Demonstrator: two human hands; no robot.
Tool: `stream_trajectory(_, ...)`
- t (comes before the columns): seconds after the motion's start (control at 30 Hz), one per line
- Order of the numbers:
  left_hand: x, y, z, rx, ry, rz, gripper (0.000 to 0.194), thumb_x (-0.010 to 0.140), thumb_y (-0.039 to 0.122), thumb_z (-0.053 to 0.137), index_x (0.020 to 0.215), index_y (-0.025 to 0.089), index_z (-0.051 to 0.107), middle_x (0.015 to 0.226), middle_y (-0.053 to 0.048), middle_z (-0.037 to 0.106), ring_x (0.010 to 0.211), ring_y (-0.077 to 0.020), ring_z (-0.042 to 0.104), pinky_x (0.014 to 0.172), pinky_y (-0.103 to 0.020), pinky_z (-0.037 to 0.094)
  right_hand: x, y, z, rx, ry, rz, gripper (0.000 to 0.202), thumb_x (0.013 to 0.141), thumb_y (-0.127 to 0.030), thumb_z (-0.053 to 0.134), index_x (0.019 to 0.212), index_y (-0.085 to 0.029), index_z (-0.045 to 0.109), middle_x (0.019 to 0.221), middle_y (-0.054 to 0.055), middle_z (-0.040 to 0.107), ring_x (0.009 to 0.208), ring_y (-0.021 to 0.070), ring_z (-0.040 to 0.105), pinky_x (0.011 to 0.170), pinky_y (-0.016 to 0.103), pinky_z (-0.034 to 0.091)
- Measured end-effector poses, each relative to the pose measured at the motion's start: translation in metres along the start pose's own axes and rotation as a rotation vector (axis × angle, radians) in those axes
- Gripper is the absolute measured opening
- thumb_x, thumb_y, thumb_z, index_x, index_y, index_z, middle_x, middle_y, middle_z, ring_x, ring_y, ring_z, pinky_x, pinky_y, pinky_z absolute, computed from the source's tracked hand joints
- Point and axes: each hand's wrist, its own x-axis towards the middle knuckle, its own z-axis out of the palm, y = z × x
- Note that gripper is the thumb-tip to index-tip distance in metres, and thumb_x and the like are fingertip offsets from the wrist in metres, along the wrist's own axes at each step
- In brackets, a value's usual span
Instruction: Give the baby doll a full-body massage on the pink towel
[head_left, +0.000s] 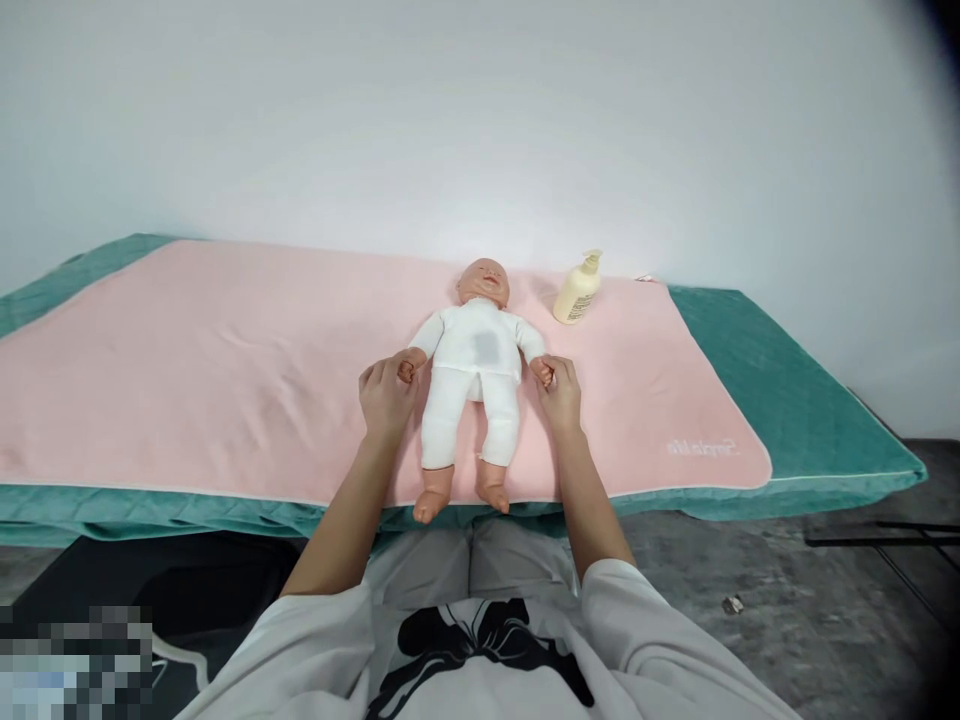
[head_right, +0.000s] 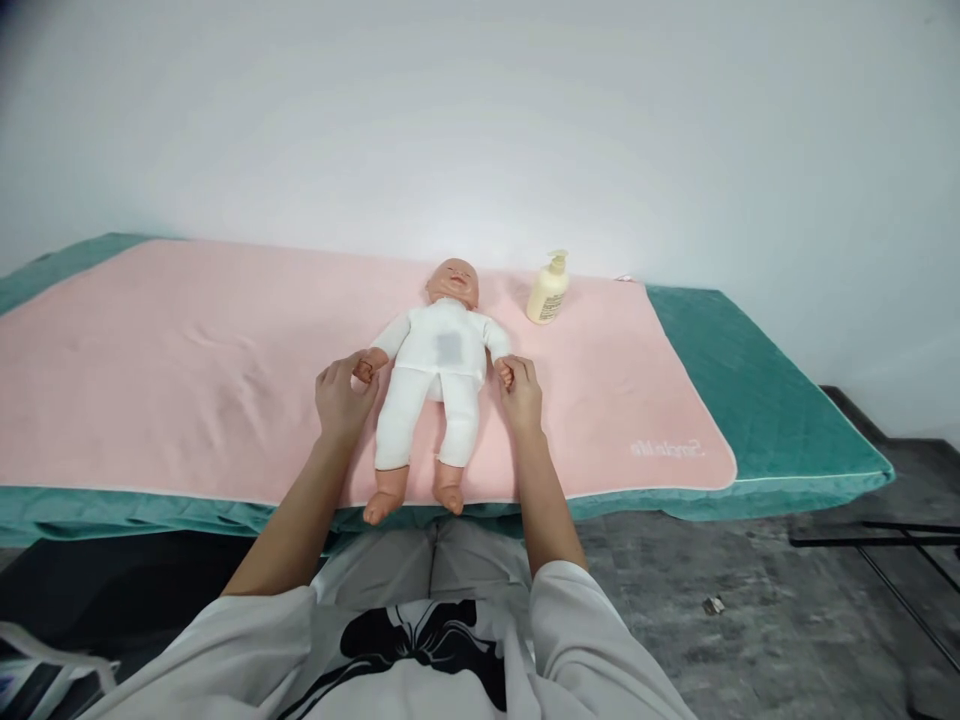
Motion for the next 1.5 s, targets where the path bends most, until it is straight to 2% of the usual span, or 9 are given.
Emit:
stream_trajectory(0.27, -0.013, -0.009, -0.005, 0.157, -0.082, -0.006, 0.037, 0.080, 0.026, 0.069, 0.117, 0.024, 0.070, 0.112, -0.013, 0.073, 0.111, -0.0318, 0.065, 0.113, -0.045, 0.028, -0.022, -0.006, -0.008, -0.068, -0.054, 0.110, 0.030, 0.083, -0.021, 0.054, 0.112, -0.020, 0.062, 0.120, 0.013, 0.065, 0.107, 0.0240, 0.063, 0.092, 0.042, 0.056)
stream_trajectory(0.4, -0.013, -0.006, -0.007, 0.069, -0.076, -0.086, 0.038, 0.072, 0.024, 0.075, 0.111, 0.026, 0.072, 0.107, -0.011, 0.075, 0.105, -0.0321, 0.067, 0.113, -0.046, 0.029, -0.024, -0.001, -0.008, -0.013, -0.005, 0.247, 0.036, 0.082, -0.024, 0.057, 0.117, -0.020, 0.062, 0.112, 0.012, 0.070, 0.097, 0.0237, 0.066, 0.088, 0.042, 0.057)
stream_trajectory(0.53, -0.010, -0.001, -0.010, -0.037, -0.079, -0.156, 0.040, 0.069, 0.020, 0.078, 0.108, 0.025, 0.073, 0.108, -0.011, 0.074, 0.107, -0.0324, 0.066, 0.114, -0.048, 0.032, -0.022, 0.007, -0.008, 0.099, 0.045, 0.342, 0.040, 0.080, -0.025, 0.060, 0.119, -0.019, 0.062, 0.114, 0.010, 0.071, 0.103, 0.0245, 0.067, 0.096, 0.047, 0.055)
stream_trajectory(0.73, 0.004, -0.003, -0.011, -0.341, 0.032, -0.250, 0.058, 0.072, 0.026, 0.082, 0.127, 0.024, 0.064, 0.115, -0.008, 0.070, 0.108, -0.0226, 0.066, 0.103, -0.036, 0.049, -0.007, 0.008, -0.007, 0.386, 0.135, 0.285, 0.045, 0.083, -0.034, 0.065, 0.125, -0.020, 0.057, 0.131, 0.011, 0.063, 0.124, 0.0224, 0.061, 0.110, 0.044, 0.048)
stream_trajectory(0.9, 0.046, -0.005, -0.001, -0.659, 0.098, -0.198, 0.065, 0.077, 0.039, 0.081, 0.132, 0.019, 0.054, 0.112, -0.011, 0.072, 0.109, -0.0213, 0.069, 0.102, -0.037, 0.052, 0.039, 0.015, -0.007, 0.527, 0.189, 0.157, 0.049, 0.086, -0.048, 0.063, 0.125, -0.021, 0.052, 0.133, 0.014, 0.061, 0.129, 0.0228, 0.058, 0.113, 0.045, 0.046)
stream_trajectory(1.1, 0.127, 0.000, 0.017, -0.740, 0.072, -0.077, 0.065, 0.081, 0.053, 0.075, 0.131, 0.017, 0.052, 0.106, -0.011, 0.073, 0.113, -0.0225, 0.068, 0.105, -0.037, 0.050, 0.129, 0.039, 0.004, 0.714, -0.006, 0.130, 0.061, 0.079, -0.061, 0.067, 0.123, -0.020, 0.056, 0.136, 0.014, 0.061, 0.131, 0.0260, 0.058, 0.115, 0.048, 0.044)
stream_trajectory(1.3, 0.200, -0.004, 0.059, -0.688, -0.119, -0.215, 0.053, 0.083, 0.049, 0.073, 0.120, 0.017, 0.054, 0.102, -0.012, 0.075, 0.103, -0.0240, 0.071, 0.093, -0.039, 0.056, 0.199, 0.044, 0.031, 0.780, -0.255, 0.266, 0.044, 0.079, -0.052, 0.073, 0.110, -0.023, 0.062, 0.126, 0.008, 0.070, 0.125, 0.0219, 0.062, 0.117, 0.040, 0.043)
stream_trajectory(1.4, 0.222, -0.007, 0.079, -0.660, -0.230, -0.296, 0.039, 0.081, 0.047, 0.075, 0.097, 0.016, 0.058, 0.095, -0.013, 0.075, 0.093, -0.0225, 0.072, 0.086, -0.038, 0.056, 0.215, 0.050, 0.044, 0.754, -0.301, 0.396, 0.029, 0.083, -0.041, 0.070, 0.104, -0.022, 0.064, 0.122, 0.008, 0.072, 0.122, 0.0221, 0.064, 0.111, 0.042, 0.047)
stream_trajectory(1.5, 0.233, -0.010, 0.093, -0.649, -0.373, -0.376, 0.038, 0.078, 0.047, 0.078, 0.083, 0.014, 0.059, 0.089, -0.013, 0.075, 0.085, -0.0203, 0.071, 0.083, -0.035, 0.055, 0.224, 0.061, 0.055, 0.734, -0.332, 0.523, 0.018, 0.084, -0.031, 0.067, 0.098, -0.020, 0.067, 0.115, 0.007, 0.074, 0.113, 0.0202, 0.067, 0.105, 0.038, 0.050)
